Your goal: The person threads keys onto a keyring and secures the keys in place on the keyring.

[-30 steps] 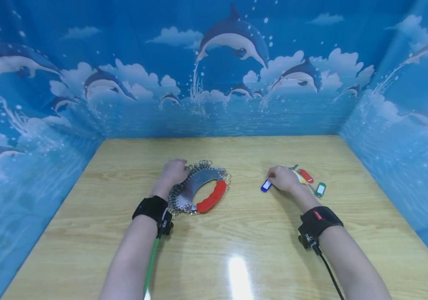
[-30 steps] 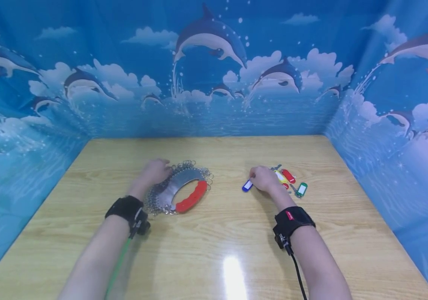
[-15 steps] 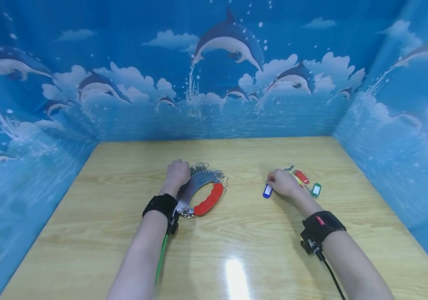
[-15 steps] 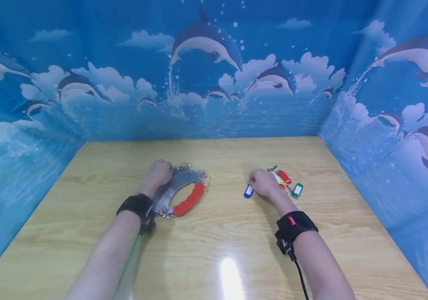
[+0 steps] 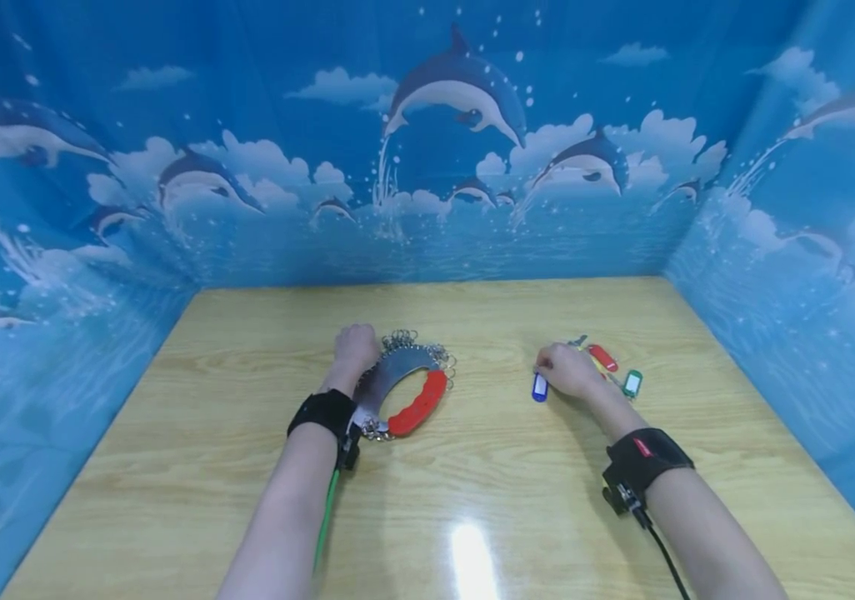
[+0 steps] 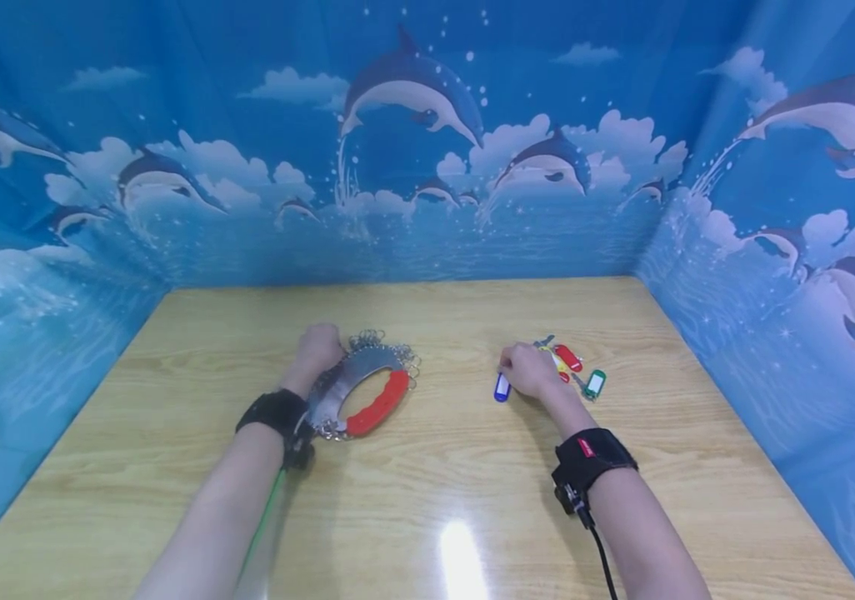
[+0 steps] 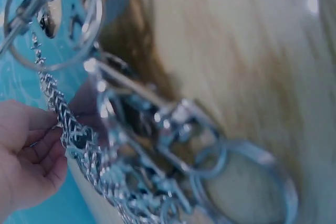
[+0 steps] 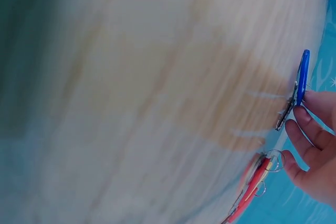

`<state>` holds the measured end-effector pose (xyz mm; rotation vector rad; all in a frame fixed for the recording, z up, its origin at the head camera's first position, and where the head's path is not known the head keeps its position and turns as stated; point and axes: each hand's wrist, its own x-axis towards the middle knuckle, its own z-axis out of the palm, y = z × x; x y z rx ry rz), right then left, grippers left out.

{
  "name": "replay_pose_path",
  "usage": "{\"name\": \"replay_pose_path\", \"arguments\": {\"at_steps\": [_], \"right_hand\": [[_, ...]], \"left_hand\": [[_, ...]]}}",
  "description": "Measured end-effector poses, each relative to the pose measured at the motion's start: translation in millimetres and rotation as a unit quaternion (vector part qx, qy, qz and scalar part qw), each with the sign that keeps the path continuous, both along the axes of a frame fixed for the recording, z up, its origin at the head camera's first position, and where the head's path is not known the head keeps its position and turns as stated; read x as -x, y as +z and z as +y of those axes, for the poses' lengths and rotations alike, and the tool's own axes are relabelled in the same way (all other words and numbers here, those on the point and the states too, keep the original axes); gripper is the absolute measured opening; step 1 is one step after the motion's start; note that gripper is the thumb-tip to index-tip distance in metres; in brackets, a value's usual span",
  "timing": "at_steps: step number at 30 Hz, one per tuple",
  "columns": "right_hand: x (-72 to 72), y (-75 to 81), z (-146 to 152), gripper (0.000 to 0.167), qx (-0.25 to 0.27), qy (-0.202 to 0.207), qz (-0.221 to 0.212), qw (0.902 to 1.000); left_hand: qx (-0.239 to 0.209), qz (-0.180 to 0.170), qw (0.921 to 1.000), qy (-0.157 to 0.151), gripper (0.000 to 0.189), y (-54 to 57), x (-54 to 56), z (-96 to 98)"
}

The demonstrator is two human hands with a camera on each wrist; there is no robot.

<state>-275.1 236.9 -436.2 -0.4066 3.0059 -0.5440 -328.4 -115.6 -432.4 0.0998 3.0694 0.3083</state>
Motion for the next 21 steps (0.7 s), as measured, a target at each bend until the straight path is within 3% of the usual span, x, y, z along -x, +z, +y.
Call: {"name": "replay_pose_path", "arguments": {"at_steps": [4,7,9,11,14,15,18,20,21], "right_hand": [[0.2,1.1,0,0.016,0.059,-0.022,0.016,0.9979],[0.0,8.3,1,0.021,0.175,-0.06,-0.004,0.9827],[0.6,15.2,1,0.025,0.274,-0.083,-0.027,0.9578],[1.3,22.8,0,0.03,0.362,-0.104,-0.052,0.9251],[3.6,32.0,-7,0.033,0.461,-0.101,-0.073,0.8788],[4.1,34.9,-11,0.033,0.491,-0.096,-0.082,0.8621],[4.7,41.3,-23,0.027,0.583,-0.076,-0.116,0.8003],[4.2,44.2,-32,0.022,0.613,-0.066,-0.138,0.7751],[4.5,44.5,-36,0.02,0.617,-0.063,-0.147,0.7705]], "left_hand": [[-0.063,0.012,0.9979,0.008,0.031,2.2,-0.7,-10.5],[-0.131,0.016,0.9912,0.018,0.034,9.7,-2.5,-16.1],[-0.16,0.017,0.9868,0.02,0.027,14.8,-4.3,-17.6],[-0.174,0.022,0.9843,0.014,0.019,18.4,-6.5,-17.9],[-0.201,0.014,0.9795,0.005,0.022,21.7,-10.6,-16.1],[-0.209,0.013,0.9778,0.001,0.023,21.9,-12.1,-15.1],[-0.233,0.019,0.9723,-0.008,0.025,22.3,-16.6,-11.1],[-0.228,0.031,0.973,-0.017,0.024,21.4,-18.8,-8.5],[-0.221,0.037,0.9742,-0.023,0.024,20.9,-19.2,-7.2]]}}
